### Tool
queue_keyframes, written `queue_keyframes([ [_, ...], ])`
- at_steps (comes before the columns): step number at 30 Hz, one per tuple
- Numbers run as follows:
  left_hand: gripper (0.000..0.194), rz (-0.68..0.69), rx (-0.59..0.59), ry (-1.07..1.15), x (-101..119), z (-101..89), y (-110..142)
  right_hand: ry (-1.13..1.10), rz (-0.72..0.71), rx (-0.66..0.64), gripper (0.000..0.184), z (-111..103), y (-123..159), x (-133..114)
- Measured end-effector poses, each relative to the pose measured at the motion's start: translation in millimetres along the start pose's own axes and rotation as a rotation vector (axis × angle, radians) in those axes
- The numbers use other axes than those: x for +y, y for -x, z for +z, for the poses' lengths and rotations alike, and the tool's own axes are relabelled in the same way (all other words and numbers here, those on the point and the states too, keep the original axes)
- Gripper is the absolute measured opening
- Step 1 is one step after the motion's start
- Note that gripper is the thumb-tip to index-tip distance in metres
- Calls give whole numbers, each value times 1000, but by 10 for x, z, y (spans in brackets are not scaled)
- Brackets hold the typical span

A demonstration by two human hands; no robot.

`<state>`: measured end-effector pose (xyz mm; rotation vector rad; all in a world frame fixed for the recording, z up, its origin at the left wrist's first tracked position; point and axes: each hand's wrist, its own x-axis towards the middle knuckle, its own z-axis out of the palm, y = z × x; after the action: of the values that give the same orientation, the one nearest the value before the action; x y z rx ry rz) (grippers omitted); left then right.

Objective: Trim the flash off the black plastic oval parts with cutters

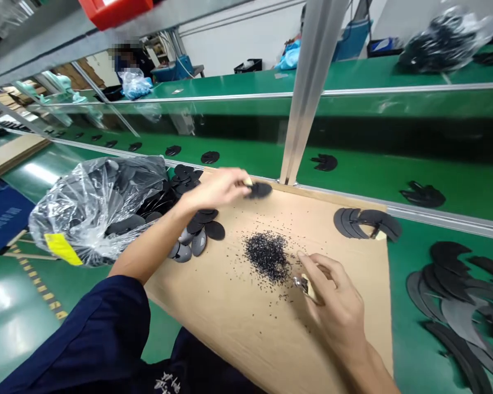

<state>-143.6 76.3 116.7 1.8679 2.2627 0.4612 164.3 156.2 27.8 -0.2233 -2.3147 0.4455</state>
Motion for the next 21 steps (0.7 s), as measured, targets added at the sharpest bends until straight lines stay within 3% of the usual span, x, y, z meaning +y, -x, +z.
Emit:
queue_keyframes([
  [2, 18, 215, -195, 178, 328, 174, 318, -46, -30, -7, 51, 21, -12, -42],
  [4, 19, 323, -322, 273, 570, 372, 537, -108, -81, -51, 45, 33, -20, -72],
  [7, 18, 305, -390, 258, 591, 516, 633, -212, -104, -103, 32, 35, -28, -101],
  [9, 18, 111, -311, 83, 364, 466, 568, -267, -17, -84, 24, 29, -38, -120],
  [11, 17, -150, -166, -135, 34, 348, 466, -309, 134, -42, 13, 20, -54, -143],
  [13, 18, -312, -69, -238, -285, 238, 382, -358, 309, -8, 2, 9, -76, -163],
  [17, 21, -425, 42, -283, -619, 198, 330, -478, 565, 17, 24, -6, -114, -184],
  [21, 17, -399, 184, -209, -571, 323, 308, -573, 677, 29, 34, -7, -126, -175],
])
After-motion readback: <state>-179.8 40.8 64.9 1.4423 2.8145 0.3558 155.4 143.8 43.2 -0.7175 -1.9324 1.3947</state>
